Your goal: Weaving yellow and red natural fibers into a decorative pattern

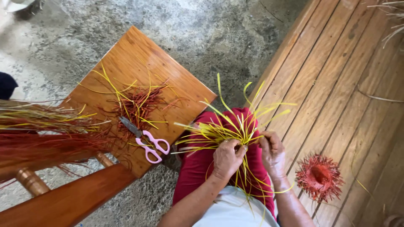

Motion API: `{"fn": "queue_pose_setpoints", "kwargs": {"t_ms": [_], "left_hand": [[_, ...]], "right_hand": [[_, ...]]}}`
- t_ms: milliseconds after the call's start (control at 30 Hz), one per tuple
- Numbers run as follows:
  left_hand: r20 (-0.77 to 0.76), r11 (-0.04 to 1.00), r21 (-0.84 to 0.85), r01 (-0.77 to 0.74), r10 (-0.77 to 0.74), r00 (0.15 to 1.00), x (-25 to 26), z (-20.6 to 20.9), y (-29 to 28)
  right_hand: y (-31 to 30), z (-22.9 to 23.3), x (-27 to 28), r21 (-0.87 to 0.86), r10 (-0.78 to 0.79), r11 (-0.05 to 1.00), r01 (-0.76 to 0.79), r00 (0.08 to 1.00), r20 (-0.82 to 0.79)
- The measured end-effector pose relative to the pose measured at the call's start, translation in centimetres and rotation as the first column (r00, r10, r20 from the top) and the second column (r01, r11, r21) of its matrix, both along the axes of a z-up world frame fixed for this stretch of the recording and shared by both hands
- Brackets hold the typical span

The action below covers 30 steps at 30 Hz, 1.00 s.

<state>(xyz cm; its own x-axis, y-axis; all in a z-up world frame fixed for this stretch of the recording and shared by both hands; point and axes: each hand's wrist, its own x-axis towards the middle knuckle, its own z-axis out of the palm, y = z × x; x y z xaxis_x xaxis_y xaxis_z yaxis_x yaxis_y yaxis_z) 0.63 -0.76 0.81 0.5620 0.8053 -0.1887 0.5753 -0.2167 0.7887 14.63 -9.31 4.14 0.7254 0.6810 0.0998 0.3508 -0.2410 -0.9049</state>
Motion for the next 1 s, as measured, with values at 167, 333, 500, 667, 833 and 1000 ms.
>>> {"fn": "queue_pose_setpoints", "kwargs": {"t_ms": [167,333,500,667,833,1000], "left_hand": [[0.104,0.995,-0.057,-0.084,0.09,0.99,0.3,3.3,0.2],[0.041,0.976,-0.174,-0.13,0.139,0.989,0.2,2.5,0.7],[0.157,0.962,-0.237,-0.133,0.173,0.972,0.2,-0.1,0.5],[0.107,0.953,-0.301,-0.025,0.06,0.992,0.3,0.7,1.9],[0.027,0.914,-0.398,-0.075,0.094,0.995,0.0,0.0,2.0],[0.131,0.953,-0.221,-0.209,0.241,0.962,0.7,4.4,0.8]], "right_hand": [[1.2,2.4,-1.7,0.072,-0.043,0.996,0.053,0.99,-0.136],[-0.3,4.1,-2.1,0.011,0.049,0.999,-0.049,0.998,-0.035],[-2.8,6.0,-4.2,0.198,0.51,0.808,-0.555,0.827,0.237],[-3.4,8.8,-4.2,0.049,0.567,0.817,-0.575,0.815,0.121],[-1.2,4.0,0.2,-0.069,0.15,0.987,-0.142,0.98,0.131],[0.5,-2.8,0.6,0.055,-0.1,0.992,0.114,0.971,-0.219]]}}
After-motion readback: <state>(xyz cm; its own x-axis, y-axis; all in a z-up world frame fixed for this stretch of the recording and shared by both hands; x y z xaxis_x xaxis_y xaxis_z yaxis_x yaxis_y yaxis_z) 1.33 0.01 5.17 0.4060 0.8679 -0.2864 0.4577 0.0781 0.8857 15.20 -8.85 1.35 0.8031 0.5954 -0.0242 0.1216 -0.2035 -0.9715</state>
